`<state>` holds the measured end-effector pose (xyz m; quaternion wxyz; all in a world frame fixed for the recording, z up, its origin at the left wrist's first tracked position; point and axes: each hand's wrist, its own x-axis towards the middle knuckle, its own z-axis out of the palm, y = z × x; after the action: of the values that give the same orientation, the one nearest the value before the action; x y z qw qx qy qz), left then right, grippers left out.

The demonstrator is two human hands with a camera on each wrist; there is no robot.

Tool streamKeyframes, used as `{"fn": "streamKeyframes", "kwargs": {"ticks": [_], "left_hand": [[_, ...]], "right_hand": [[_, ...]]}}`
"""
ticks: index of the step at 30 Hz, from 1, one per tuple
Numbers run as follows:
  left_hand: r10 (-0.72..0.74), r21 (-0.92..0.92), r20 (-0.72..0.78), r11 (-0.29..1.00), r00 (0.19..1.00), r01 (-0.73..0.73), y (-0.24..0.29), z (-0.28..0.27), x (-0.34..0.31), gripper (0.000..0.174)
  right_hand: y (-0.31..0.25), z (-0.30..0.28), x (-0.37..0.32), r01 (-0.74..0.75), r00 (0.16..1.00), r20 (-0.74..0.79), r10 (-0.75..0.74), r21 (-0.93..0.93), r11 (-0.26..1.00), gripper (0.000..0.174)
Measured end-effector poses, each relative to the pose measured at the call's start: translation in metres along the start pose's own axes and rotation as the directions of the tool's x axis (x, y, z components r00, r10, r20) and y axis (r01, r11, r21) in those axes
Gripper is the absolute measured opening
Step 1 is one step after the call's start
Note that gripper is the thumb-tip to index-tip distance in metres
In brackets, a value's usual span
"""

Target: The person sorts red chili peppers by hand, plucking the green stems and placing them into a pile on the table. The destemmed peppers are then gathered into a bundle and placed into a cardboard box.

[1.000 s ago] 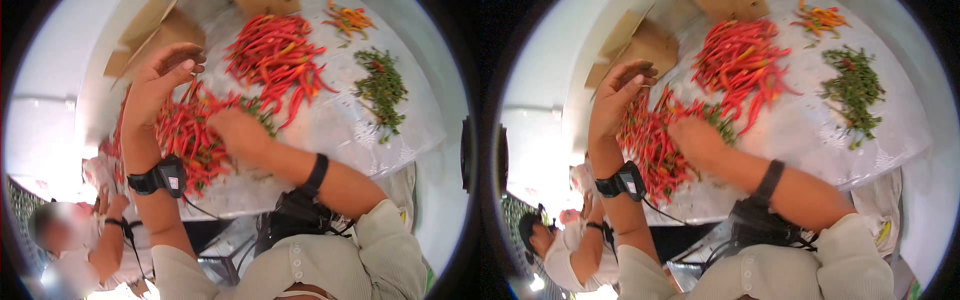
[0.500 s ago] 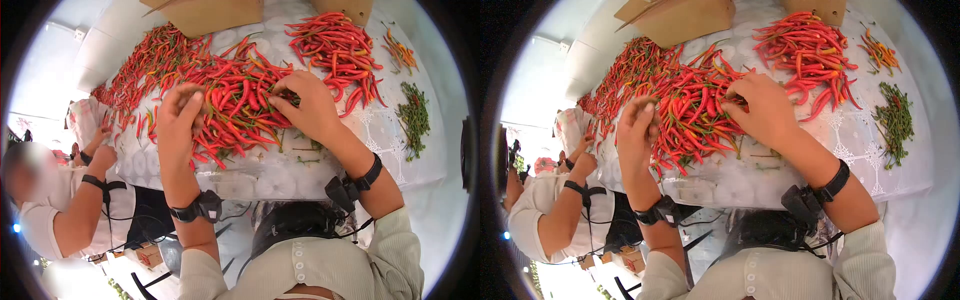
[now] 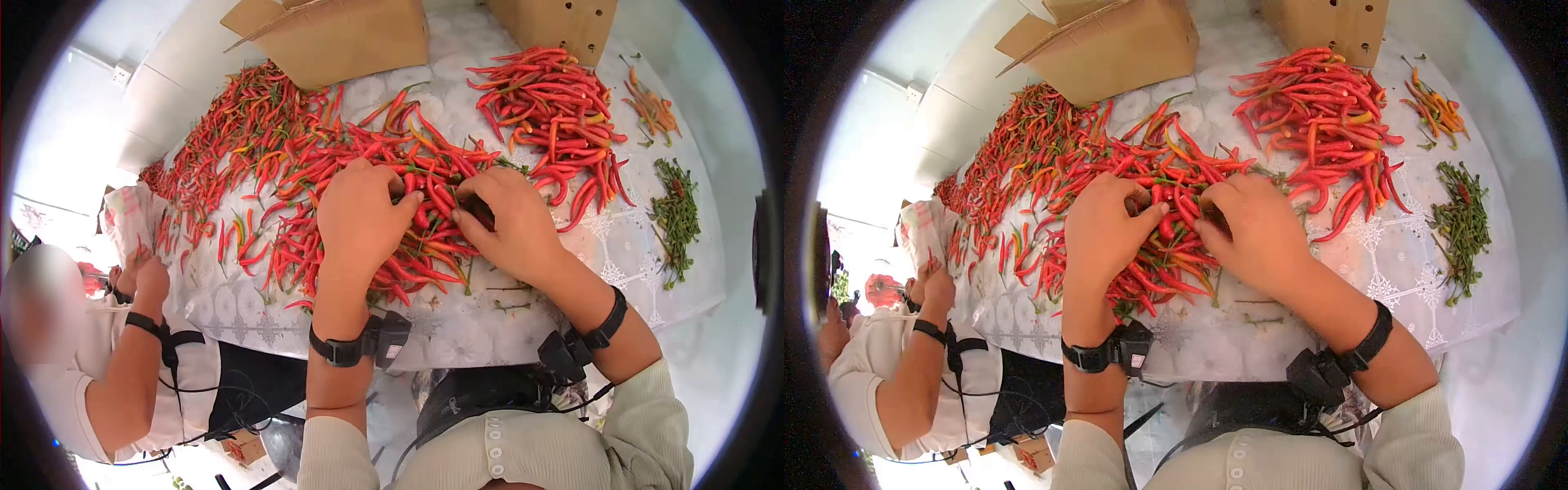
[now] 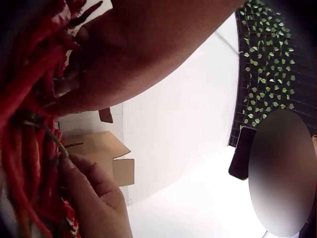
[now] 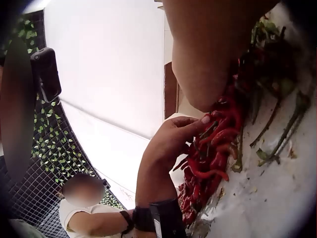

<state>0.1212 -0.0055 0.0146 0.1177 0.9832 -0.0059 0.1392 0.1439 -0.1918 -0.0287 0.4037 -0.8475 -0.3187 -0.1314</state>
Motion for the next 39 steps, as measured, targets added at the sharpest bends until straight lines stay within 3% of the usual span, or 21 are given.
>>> {"fn": "streamKeyframes", "kwargs": {"ticks": [2,5,6,8,11,16,20,23,25,27,31,34,39], "left_hand": [[-0.01,-0.078,0.015,0.997,1.0,0.011,-0.001,0.001,0.0,0.025],[0.005,-0.355,-0.03,0.935,1.0,-0.016,-0.002,-0.005,-0.003,0.02],[0.059,-0.469,-0.081,0.878,0.995,-0.091,-0.004,-0.006,-0.002,0.02],[0.141,-0.664,-0.195,0.709,0.971,-0.237,-0.006,-0.005,-0.001,0.02],[0.118,-0.953,-0.044,0.292,0.992,-0.077,0.003,-0.012,-0.006,0.023],[0.126,-0.996,-0.073,0.042,0.989,-0.079,0.001,-0.002,-0.008,0.024],[0.075,-0.993,-0.08,-0.093,0.994,-0.073,0.006,-0.002,-0.007,0.023],[-0.043,-0.996,-0.054,-0.064,0.998,-0.057,0.001,-0.004,-0.009,0.025],[-0.054,-0.986,-0.07,-0.148,0.996,-0.077,-0.013,-0.002,-0.004,0.025],[-0.148,-0.972,-0.063,-0.214,0.987,-0.095,-0.013,-0.005,-0.004,0.024],[-0.229,-0.971,-0.077,-0.204,0.97,-0.125,-0.01,-0.008,-0.003,0.024],[-0.231,-0.984,-0.048,-0.159,0.972,-0.086,-0.009,-0.005,-0.003,0.022],[-0.182,-1.0,0.002,-0.011,0.983,0.0,-0.001,0.003,-0.003,0.019]], "right_hand": [[-0.001,-0.001,0.0,0.008,1.0,0.003,-0.008,-0.023,1.0,0.022],[-0.002,-0.002,-0.001,0.033,0.999,0.016,-0.032,-0.065,0.997,0.023],[-0.002,-0.003,-0.001,0.029,0.999,0.038,-0.026,-0.06,0.998,0.023],[-0.004,-0.004,-0.002,0.014,0.998,0.057,-0.013,-0.028,0.999,0.023],[-0.005,-0.004,-0.003,-0.009,0.999,0.048,0.006,0.048,0.999,0.021],[-0.004,-0.003,-0.001,-0.047,0.999,-0.001,0.048,0.173,0.984,0.019],[-0.006,0.0,-0.001,-0.203,0.973,0.037,0.226,0.595,0.777,0.019],[-0.001,0.001,0.0,-0.24,0.965,0.127,0.23,0.779,0.579,0.024],[-0.003,-0.001,0.003,-0.259,0.96,0.182,0.215,0.872,0.416,0.028],[-0.004,-0.004,0.005,-0.309,0.944,0.238,0.227,0.881,0.359,0.031],[-0.003,-0.002,0.004,-0.362,0.917,0.311,0.249,0.912,0.192,0.035],[0.001,-0.003,0.004,-0.38,0.916,0.337,0.218,0.904,0.198,0.036],[0.002,0.003,0.005,-0.312,0.922,0.217,0.321,0.907,0.283,0.036]]}}
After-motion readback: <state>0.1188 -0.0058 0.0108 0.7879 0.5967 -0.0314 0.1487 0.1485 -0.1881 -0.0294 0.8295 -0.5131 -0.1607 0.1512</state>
